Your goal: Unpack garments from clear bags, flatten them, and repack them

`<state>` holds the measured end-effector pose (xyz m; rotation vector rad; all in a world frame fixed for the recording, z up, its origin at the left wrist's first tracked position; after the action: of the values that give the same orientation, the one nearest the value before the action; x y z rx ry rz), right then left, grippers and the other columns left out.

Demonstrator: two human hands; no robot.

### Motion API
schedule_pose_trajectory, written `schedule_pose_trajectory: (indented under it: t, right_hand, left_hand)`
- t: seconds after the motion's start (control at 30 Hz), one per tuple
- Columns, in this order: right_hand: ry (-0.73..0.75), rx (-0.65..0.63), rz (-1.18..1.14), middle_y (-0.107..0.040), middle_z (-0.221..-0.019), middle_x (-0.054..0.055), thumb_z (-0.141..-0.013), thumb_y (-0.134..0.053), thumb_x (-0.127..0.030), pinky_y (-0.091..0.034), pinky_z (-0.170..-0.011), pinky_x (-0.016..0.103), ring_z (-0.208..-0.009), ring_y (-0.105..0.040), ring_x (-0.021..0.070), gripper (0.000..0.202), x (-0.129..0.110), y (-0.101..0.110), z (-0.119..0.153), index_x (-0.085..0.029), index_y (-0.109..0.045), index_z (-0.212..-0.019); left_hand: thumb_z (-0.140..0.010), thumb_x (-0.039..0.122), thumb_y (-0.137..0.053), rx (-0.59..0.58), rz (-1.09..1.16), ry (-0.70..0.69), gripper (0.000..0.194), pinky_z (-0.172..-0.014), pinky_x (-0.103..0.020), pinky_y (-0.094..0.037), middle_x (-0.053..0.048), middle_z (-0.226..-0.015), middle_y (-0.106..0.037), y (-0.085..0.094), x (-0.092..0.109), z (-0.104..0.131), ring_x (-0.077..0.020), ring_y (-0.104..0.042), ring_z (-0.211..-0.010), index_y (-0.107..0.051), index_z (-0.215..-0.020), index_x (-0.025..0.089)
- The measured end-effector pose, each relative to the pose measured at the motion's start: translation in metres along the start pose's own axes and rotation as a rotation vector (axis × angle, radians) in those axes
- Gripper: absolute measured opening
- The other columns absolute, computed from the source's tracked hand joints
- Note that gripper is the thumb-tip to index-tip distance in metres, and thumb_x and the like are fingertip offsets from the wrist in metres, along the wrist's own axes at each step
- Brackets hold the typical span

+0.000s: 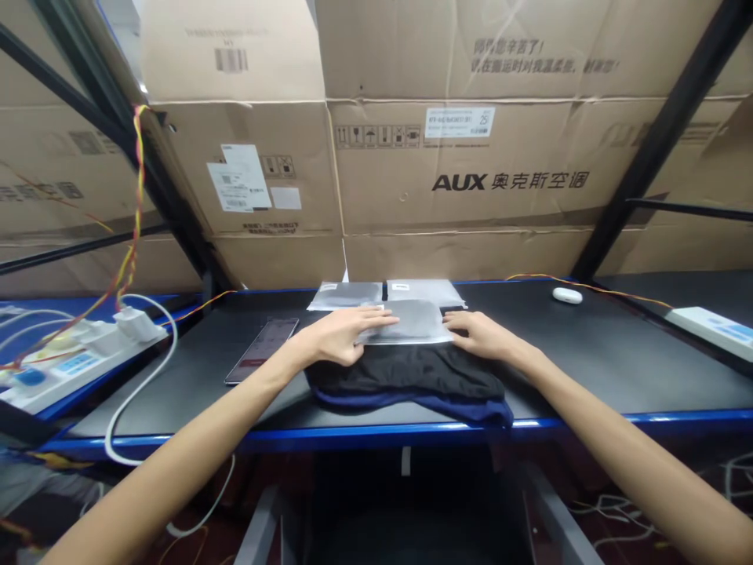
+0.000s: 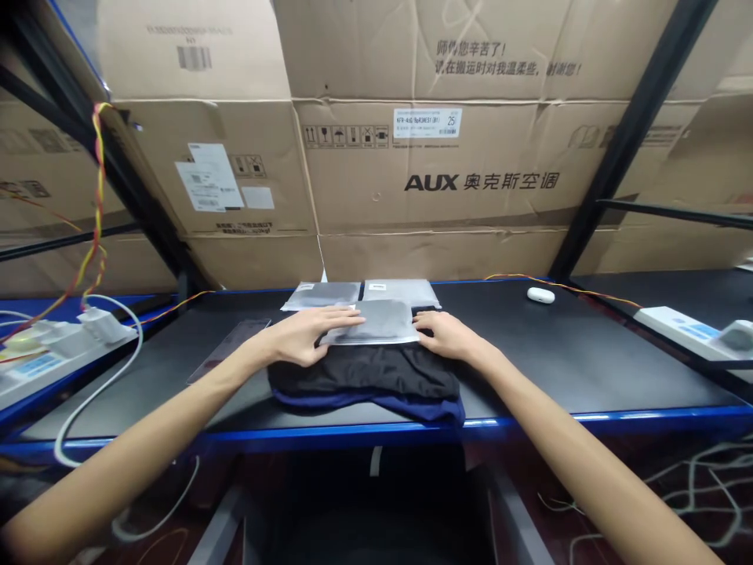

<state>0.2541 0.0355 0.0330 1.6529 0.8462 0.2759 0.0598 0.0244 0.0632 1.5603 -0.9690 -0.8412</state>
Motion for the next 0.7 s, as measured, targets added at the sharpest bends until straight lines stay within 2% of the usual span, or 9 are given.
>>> schedule_pose_trajectory:
  t: [0.07,0.17,0.33,0.43,0.53,0.7]
  right_hand:
    - [-0.025,0.032,0.016,-0.073,-0.116,0.009,-0.087,-0.046,-0.022,-0.05,-0.097,0.04,-0.111,-0.066,0.0274,0.032,0.004,0.002,0.0,-0.021,-0.076,-0.098]
    - [-0.104,0.09,0.042,-0.075,-0.113,0.008,-0.087,-0.046,-0.022,-0.052,-0.094,0.039,-0.106,-0.068,0.0274,0.032,0.012,0.005,0.001,-0.022,-0.077,-0.098]
    - [-0.183,0.174,0.088,-0.076,-0.108,0.008,-0.088,-0.047,-0.023,-0.053,-0.09,0.039,-0.099,-0.071,0.0268,0.032,0.021,0.012,0.003,-0.021,-0.076,-0.101]
    - [-0.168,0.269,0.107,-0.076,-0.105,0.008,-0.089,-0.047,-0.025,-0.053,-0.091,0.04,-0.099,-0.07,0.027,0.031,0.019,0.019,0.004,-0.02,-0.076,-0.101]
    - [-0.086,0.324,0.049,-0.076,-0.106,0.008,-0.09,-0.05,-0.028,-0.052,-0.093,0.039,-0.1,-0.069,0.026,0.029,0.004,0.021,0.0,-0.021,-0.076,-0.102]
    - [0.117,0.237,0.021,-0.075,-0.108,0.006,-0.094,-0.051,-0.027,-0.052,-0.092,0.038,-0.101,-0.068,0.0236,0.026,-0.051,0.008,-0.024,-0.023,-0.074,-0.105]
  left_hand:
    - [-0.066,0.002,-0.053,0.021,0.015,0.034,0.087,-0.118,-0.038,-0.036,-0.002,-0.157,-0.038,0.004,-0.009,0.012,-0.0239,-0.039,-0.143,-0.042,-0.149,0.027]
    - [-0.071,0.004,-0.054,0.052,-0.011,0.079,0.075,-0.116,-0.039,-0.039,-0.001,-0.155,-0.04,-0.002,-0.023,0.024,-0.0244,-0.043,-0.14,-0.052,-0.142,0.029]
    - [-0.092,0.018,-0.054,0.183,-0.069,0.038,0.032,-0.107,-0.037,-0.048,-0.002,-0.136,-0.062,-0.014,-0.032,0.03,-0.0211,-0.059,-0.125,-0.068,-0.119,0.026]
    - [-0.097,0.023,-0.051,0.246,-0.082,0.0,0.023,-0.098,-0.032,-0.053,-0.003,-0.121,-0.071,-0.016,-0.032,0.031,-0.0187,-0.066,-0.114,-0.072,-0.106,0.025]
    - [-0.098,0.022,-0.049,0.275,-0.099,-0.007,0.023,-0.092,-0.029,-0.056,-0.002,-0.114,-0.074,-0.016,-0.03,0.032,-0.0175,-0.069,-0.107,-0.072,-0.101,0.023]
    - [-0.096,0.023,-0.05,0.262,-0.115,0.019,0.021,-0.09,-0.029,-0.056,-0.005,-0.114,-0.074,-0.018,-0.029,0.031,-0.0184,-0.071,-0.105,-0.07,-0.104,0.021]
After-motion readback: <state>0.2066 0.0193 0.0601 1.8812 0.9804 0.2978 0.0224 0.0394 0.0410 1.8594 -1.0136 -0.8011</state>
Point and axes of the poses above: each hand's wrist, its own z-axis away from the middle knuckle, its own y-axis out of the back of the hand, x = y × z, the point moved 9 cm from there along -z, towards the middle knuckle
